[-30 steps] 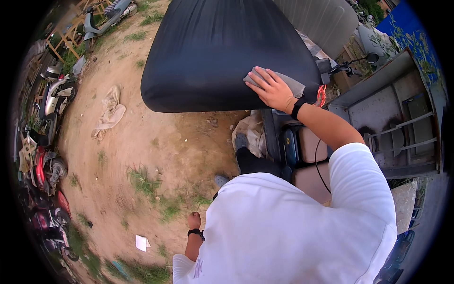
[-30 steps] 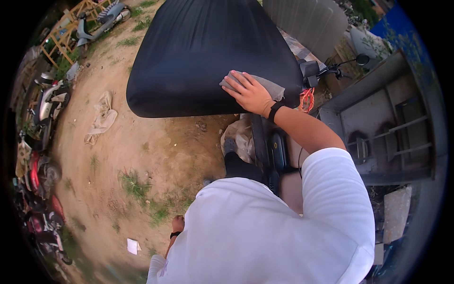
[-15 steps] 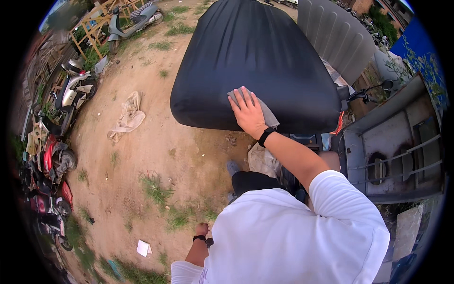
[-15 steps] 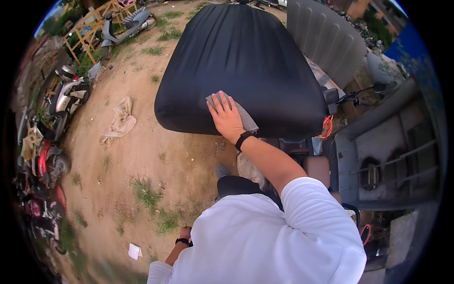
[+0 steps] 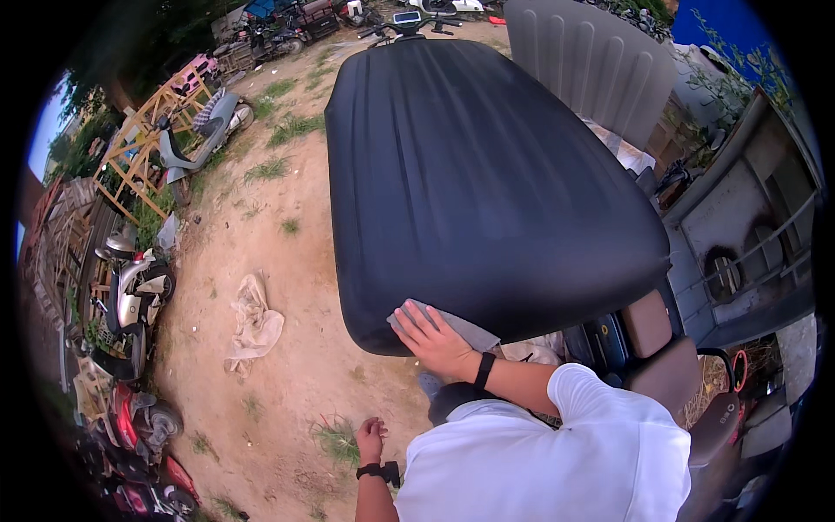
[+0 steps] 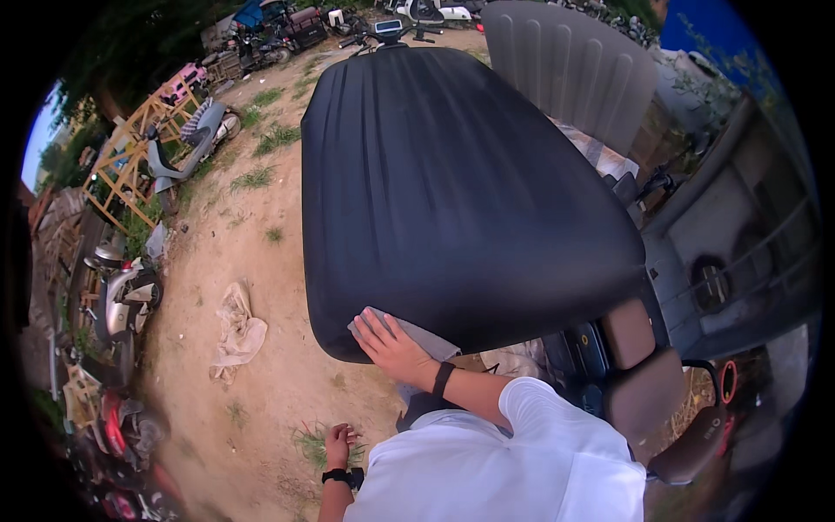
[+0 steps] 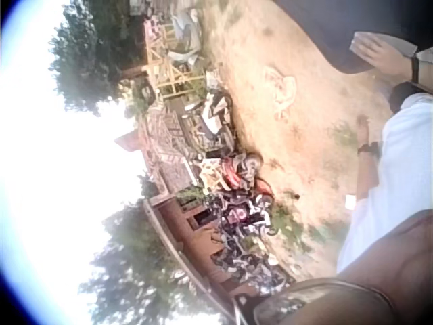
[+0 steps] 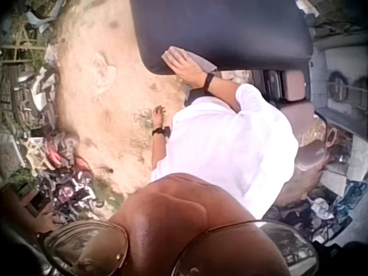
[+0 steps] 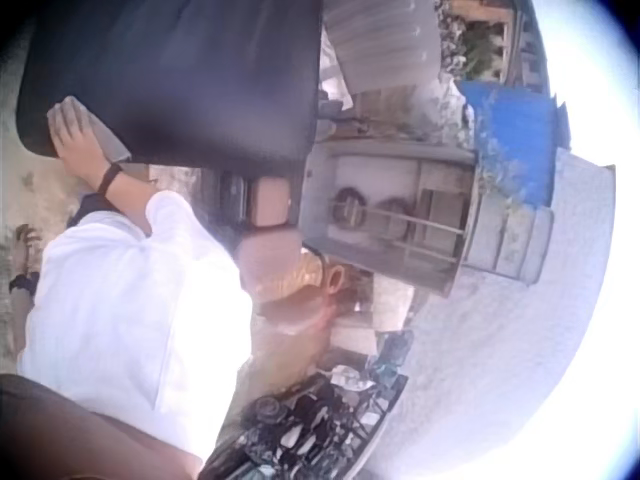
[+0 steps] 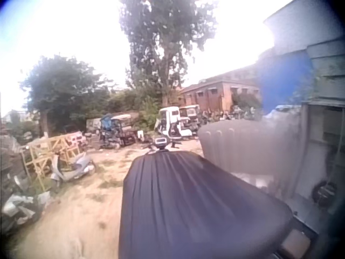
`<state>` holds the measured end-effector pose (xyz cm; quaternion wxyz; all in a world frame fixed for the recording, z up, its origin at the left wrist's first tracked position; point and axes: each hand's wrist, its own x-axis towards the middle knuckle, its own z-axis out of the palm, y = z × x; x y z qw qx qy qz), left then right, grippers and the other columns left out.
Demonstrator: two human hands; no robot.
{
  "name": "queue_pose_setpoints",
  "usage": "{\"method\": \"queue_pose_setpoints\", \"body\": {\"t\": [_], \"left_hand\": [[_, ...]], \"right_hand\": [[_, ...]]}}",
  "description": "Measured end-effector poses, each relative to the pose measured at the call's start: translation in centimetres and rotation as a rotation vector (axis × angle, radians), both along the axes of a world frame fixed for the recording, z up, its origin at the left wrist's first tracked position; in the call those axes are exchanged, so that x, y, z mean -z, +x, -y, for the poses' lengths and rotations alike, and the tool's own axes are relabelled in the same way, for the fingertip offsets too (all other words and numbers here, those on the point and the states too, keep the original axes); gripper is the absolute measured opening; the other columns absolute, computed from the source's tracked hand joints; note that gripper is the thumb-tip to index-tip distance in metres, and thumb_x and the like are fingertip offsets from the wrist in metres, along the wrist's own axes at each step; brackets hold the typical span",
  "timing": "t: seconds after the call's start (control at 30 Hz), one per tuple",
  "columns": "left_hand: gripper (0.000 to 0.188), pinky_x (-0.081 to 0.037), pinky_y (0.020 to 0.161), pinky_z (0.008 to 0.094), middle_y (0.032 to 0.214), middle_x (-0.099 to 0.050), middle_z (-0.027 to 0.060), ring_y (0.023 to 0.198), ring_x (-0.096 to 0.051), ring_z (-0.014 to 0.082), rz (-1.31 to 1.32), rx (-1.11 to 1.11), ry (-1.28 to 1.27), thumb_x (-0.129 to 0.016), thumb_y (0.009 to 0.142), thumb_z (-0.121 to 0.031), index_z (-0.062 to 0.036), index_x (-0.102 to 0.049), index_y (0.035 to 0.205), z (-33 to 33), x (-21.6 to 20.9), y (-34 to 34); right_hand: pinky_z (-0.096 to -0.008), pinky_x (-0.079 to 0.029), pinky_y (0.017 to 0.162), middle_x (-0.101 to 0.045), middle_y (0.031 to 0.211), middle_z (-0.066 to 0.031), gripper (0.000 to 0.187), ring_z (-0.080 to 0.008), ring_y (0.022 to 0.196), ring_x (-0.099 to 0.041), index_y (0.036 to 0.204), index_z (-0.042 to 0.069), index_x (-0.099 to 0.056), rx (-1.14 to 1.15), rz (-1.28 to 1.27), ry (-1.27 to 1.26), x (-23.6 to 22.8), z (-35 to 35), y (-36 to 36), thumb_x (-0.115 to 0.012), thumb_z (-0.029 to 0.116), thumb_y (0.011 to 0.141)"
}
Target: The person wipes the black canopy of a three-wheeled vehicle with a gray cloth. They systematically clean the top surface and edges, then briefly wipe the front basket before returning to the canopy.
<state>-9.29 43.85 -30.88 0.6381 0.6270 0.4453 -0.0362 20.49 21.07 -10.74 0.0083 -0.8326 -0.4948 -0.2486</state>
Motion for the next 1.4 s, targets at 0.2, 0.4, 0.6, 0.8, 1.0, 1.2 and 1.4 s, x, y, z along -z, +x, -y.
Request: {"method": "queue_pose_setpoints", "body": {"t": [0.2, 0.4, 0.6, 0.8, 1.0, 1.2, 1.4], "left_hand": [[0.028, -0.057, 0.061, 0.0358, 0.093, -0.075, 0.0143, 0.069, -0.072, 0.0232, -0.458, -0.007, 0.029, -0.057, 0.1, -0.015, 0.0058, -0.071, 0.113, -10.7, 2.5, -9.9], [0.028, -0.056, 0.056, 0.0363, 0.09, -0.074, 0.0144, 0.067, -0.072, 0.026, -0.502, 0.075, -0.04, -0.056, 0.1, -0.015, 0.0026, -0.068, 0.117, -16.8, 1.0, -10.4], [0.028, -0.054, 0.054, 0.0356, 0.09, -0.074, 0.0148, 0.065, -0.071, 0.0256, -0.468, 0.138, -0.082, -0.056, 0.1, -0.016, 0.0029, -0.069, 0.116, -26.8, 2.5, -5.3], [0.028, -0.053, 0.052, 0.0348, 0.089, -0.074, 0.0152, 0.062, -0.069, 0.0252, -0.435, 0.133, -0.115, -0.057, 0.099, -0.016, 0.0031, -0.069, 0.115, -43.6, 6.0, 0.0], [0.025, -0.056, 0.054, 0.0355, 0.09, -0.074, 0.016, 0.063, -0.07, 0.0243, -0.361, 0.327, 0.013, -0.056, 0.1, -0.014, 0.0042, -0.068, 0.113, -59.7, 10.2, 9.0], [0.025, -0.055, 0.058, 0.0335, 0.095, -0.075, 0.0139, 0.074, -0.073, 0.021, -0.208, 0.407, 0.074, -0.057, 0.105, -0.018, 0.0025, -0.069, 0.115, -65.2, 9.8, 20.7], [0.03, -0.054, 0.068, 0.0305, 0.113, -0.076, 0.0112, 0.081, -0.073, 0.0183, -0.248, 0.484, -0.143, -0.054, 0.108, -0.021, -0.004, -0.066, 0.13, -65.7, 7.3, 27.9]], "right_hand": [[-0.0546, -0.031, 0.123, -0.048, 0.162, -0.0135, 0.054, -0.0359, 0.154, -0.041, 0.148, 0.01, -0.06, 0.046, -0.025, -0.092, 0.4, -5.5, 0.3, -0.052, 0.027, 0.098], [-0.0552, -0.027, 0.125, -0.049, 0.162, -0.0105, 0.051, -0.0327, 0.155, -0.04, 0.146, 0.011, -0.061, 0.101, -0.081, -0.137, -0.7, -9.6, 0.1, -0.052, 0.028, 0.1], [-0.0535, -0.03, 0.124, -0.05, 0.16, -0.011, 0.047, -0.0339, 0.154, -0.041, 0.14, 0.012, -0.065, 0.168, -0.127, -0.176, -0.5, -15.8, 0.1, -0.054, 0.029, 0.098], [-0.0527, -0.036, 0.122, -0.05, 0.16, -0.0119, 0.044, -0.0359, 0.152, -0.041, 0.133, 0.011, -0.069, 0.332, -0.098, -0.293, 2.1, -23.7, 0.9, -0.058, 0.029, 0.095], [-0.0474, -0.042, 0.113, -0.057, 0.15, -0.0109, 0.032, -0.0368, 0.141, -0.049, 0.114, 0.01, -0.077, 0.449, -0.143, -0.431, 2.4, -29.2, 2.1, -0.061, 0.027, 0.092], [-0.0458, -0.047, 0.102, -0.062, 0.135, -0.0096, 0.041, -0.0324, 0.121, -0.059, 0.13, 0.018, -0.07, 0.626, -0.403, -0.277, 4.0, -35.3, 3.7, -0.064, 0.02, 0.089], [-0.0498, -0.049, 0.104, -0.062, 0.136, -0.0118, 0.056, -0.0358, 0.117, -0.065, 0.141, 0.018, -0.063, 0.736, -0.659, -0.233, 9.5, -40.0, 9.2, -0.068, 0.012, 0.086]]}}
